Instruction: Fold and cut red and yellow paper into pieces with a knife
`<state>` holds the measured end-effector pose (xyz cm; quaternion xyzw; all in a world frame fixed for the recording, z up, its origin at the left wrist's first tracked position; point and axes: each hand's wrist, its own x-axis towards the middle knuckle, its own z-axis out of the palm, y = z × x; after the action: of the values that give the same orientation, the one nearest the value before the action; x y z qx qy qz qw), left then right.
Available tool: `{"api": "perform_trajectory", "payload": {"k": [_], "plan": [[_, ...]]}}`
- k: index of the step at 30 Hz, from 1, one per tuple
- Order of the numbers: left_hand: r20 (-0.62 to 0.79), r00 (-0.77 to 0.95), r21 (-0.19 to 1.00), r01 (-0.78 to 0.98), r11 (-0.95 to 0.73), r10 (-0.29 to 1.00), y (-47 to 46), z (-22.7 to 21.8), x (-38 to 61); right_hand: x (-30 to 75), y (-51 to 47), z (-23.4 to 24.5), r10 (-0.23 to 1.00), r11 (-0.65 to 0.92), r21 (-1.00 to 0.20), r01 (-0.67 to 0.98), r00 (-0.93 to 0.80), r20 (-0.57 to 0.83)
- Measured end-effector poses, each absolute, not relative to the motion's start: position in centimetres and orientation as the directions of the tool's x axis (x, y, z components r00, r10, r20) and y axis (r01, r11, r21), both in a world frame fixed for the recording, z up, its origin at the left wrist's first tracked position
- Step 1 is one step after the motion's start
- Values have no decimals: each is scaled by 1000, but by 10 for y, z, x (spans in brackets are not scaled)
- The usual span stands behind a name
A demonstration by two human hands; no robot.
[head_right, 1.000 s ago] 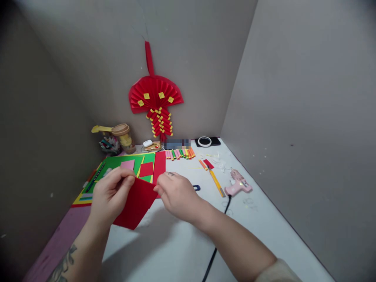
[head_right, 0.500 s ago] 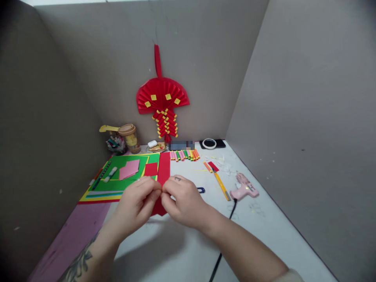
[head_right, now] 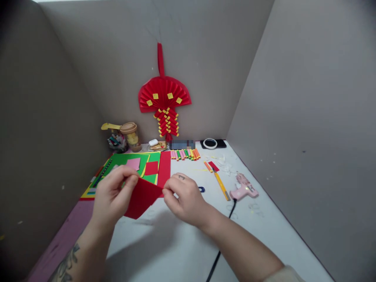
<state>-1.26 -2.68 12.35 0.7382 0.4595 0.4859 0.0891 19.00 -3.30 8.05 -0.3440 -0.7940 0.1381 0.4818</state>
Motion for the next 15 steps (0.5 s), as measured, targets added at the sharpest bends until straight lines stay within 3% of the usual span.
{"api": "perform_trajectory", "payload": {"k": [2,4,9,15], "plan": [[627,-40,638,600,-483,778,-22,124,-21,194,-30,79,714,689,-586,427,-259,651],[611,-64,648,613,-452,789,-19,123,-24,196,-29,78,738,661,-623,418,-212,641],[545,255,543,619,-568,799,-22,116,1,184,-31,82,723,681,-628,376,-212,657],[439,425,551,568,-612,791,-26,100,23,176,-32,83,766,634,-648,423,-229,600]]}}
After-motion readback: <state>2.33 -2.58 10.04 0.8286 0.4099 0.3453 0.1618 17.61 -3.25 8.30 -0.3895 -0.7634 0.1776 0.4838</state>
